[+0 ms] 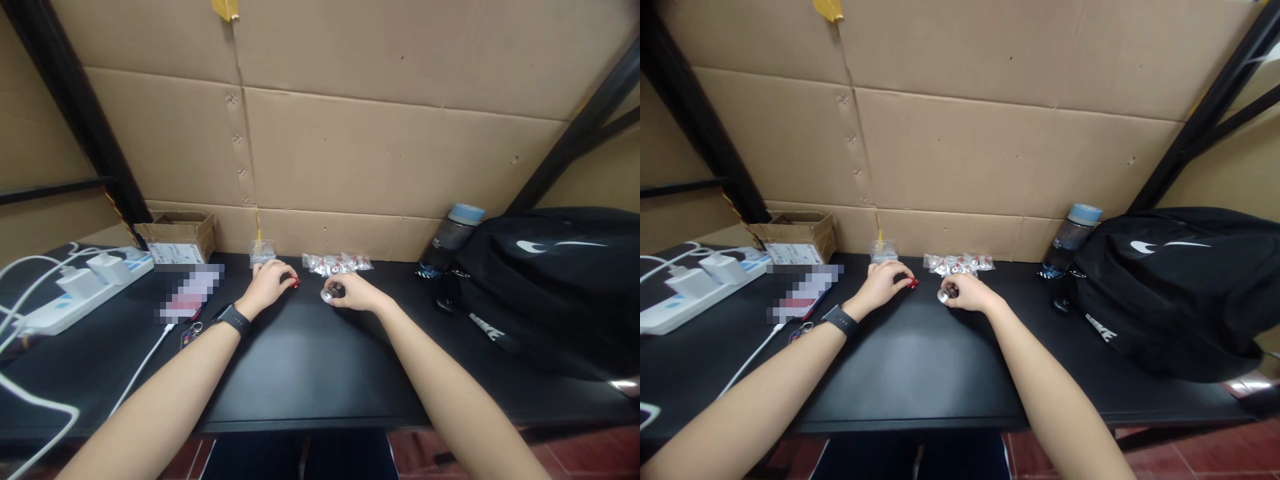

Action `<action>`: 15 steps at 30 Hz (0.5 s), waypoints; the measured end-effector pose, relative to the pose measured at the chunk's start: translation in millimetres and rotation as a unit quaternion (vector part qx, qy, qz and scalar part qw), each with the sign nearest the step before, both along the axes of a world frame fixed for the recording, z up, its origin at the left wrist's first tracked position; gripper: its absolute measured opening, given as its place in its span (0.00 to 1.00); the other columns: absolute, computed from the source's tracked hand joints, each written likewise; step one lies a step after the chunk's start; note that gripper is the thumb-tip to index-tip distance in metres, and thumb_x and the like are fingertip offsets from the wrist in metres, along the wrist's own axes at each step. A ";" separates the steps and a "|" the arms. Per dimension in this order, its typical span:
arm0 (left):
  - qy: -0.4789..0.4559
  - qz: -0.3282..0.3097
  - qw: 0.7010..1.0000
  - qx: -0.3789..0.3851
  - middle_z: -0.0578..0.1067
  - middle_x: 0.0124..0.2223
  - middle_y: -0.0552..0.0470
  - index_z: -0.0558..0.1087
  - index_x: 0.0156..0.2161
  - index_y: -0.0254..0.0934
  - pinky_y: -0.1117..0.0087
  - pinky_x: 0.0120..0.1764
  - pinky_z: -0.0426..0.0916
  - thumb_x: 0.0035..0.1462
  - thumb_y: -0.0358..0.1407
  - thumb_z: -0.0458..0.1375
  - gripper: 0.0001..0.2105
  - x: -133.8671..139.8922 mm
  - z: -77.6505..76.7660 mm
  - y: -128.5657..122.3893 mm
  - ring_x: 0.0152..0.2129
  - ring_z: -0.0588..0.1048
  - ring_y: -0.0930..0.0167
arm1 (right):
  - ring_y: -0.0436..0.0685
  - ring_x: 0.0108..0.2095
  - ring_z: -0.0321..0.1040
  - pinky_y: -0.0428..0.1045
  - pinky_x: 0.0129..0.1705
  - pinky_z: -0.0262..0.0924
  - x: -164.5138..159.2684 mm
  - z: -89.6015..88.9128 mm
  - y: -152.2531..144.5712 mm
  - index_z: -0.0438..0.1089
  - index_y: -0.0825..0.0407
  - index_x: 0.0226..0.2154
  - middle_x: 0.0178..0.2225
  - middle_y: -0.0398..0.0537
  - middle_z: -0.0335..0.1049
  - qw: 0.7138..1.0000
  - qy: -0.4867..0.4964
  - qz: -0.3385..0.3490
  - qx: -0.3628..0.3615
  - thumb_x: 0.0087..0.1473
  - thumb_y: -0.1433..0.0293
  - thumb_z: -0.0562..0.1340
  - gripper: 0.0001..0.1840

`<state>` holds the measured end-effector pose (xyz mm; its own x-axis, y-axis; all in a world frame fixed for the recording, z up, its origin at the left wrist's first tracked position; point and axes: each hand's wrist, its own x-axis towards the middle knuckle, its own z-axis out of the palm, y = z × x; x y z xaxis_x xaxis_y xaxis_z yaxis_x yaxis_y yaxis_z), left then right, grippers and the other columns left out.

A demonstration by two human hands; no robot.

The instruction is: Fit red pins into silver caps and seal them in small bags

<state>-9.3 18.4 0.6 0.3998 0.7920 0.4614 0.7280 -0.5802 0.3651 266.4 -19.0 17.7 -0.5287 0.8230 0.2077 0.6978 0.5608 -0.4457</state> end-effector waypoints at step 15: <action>-0.069 -0.020 0.997 -0.015 0.82 0.39 0.55 0.77 0.36 0.42 0.59 0.50 0.56 0.59 0.42 0.64 0.07 14.5 20.9 -23.0 0.38 0.77 0.66 | 0.54 0.35 0.71 0.47 0.37 0.63 -12.1 9.1 -8.4 0.71 0.50 0.41 0.36 0.44 0.74 0.989 0.142 -0.038 0.010 0.44 0.72 0.68 0.18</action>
<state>5.2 -4.6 21.5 0.3661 0.7907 0.4907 0.6454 -0.5956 0.4782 254.3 -27.4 26.8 -0.3827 0.8525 0.3560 0.5870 0.5219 -0.6189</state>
